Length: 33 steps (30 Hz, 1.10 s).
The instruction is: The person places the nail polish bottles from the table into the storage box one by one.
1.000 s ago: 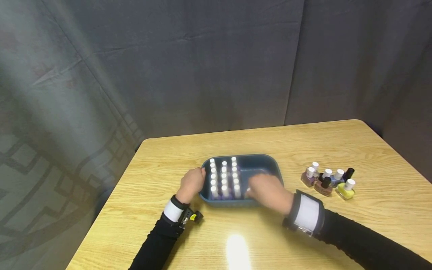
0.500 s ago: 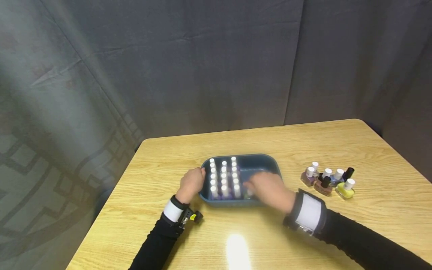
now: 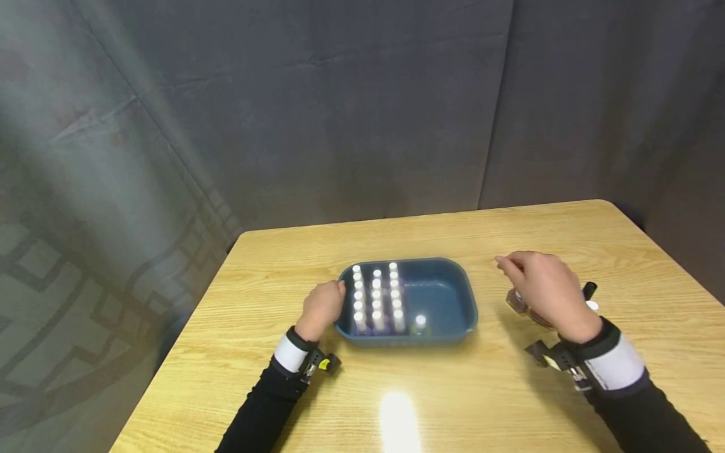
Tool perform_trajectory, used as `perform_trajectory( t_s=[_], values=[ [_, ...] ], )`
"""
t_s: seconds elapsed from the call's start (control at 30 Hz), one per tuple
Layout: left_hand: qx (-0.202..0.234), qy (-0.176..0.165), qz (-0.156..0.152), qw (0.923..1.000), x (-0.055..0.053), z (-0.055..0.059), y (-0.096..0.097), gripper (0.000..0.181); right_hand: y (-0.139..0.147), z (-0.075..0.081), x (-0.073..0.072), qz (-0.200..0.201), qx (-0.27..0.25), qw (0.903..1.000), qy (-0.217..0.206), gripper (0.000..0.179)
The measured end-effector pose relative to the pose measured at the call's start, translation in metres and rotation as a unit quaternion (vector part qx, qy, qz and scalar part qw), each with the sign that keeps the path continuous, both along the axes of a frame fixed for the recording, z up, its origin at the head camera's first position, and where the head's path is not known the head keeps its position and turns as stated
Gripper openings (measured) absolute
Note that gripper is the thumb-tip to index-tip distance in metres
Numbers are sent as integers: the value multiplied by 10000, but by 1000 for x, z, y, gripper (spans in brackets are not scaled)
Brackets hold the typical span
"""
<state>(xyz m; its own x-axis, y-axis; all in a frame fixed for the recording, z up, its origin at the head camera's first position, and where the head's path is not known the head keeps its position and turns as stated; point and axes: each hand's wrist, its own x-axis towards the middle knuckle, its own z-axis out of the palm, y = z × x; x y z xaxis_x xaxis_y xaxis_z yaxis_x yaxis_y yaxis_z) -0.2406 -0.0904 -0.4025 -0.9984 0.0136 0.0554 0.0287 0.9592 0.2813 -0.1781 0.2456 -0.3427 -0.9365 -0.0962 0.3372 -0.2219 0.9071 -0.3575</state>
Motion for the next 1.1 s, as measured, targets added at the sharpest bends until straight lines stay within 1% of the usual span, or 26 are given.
perform_trajectory(
  t_s=[0.03,0.1,0.17,0.27,0.37,0.47,0.53,0.67,0.8,0.93,1.1],
  values=[
    [-2,2,4,10000,0,0,0,44,7,0,1,-95,-20,9999,-55,31],
    [8,-4,6,10000,0,1,0,44,20,-2,4,-288,101,9995,-115,31],
    [18,7,3,10000,0,2,0,44,31,-4,5,-437,274,9977,-451,32],
    [35,25,5,10000,0,2,-1,44,44,-9,7,-587,545,9912,-1051,32],
    [38,25,-1,10000,0,2,-1,44,54,-16,6,-590,708,9832,-1573,32],
    [9,26,11,10000,0,1,-1,44,59,-22,4,-525,691,9771,-1941,31],
    [-2,24,15,10000,0,1,-1,44,62,-26,2,-464,655,9747,-2086,28],
    [-12,48,7,10000,1,1,-1,44,64,-30,2,-426,532,9752,-2105,20],
    [6,72,4,10000,1,1,-1,44,63,-28,4,-421,593,9765,-2028,17],
    [21,94,-7,10000,1,0,-1,44,60,-18,8,-447,743,9758,-2006,19],
    [21,123,-19,9999,0,0,-2,44,53,-6,14,-354,949,9797,-1732,20]
  ],
)
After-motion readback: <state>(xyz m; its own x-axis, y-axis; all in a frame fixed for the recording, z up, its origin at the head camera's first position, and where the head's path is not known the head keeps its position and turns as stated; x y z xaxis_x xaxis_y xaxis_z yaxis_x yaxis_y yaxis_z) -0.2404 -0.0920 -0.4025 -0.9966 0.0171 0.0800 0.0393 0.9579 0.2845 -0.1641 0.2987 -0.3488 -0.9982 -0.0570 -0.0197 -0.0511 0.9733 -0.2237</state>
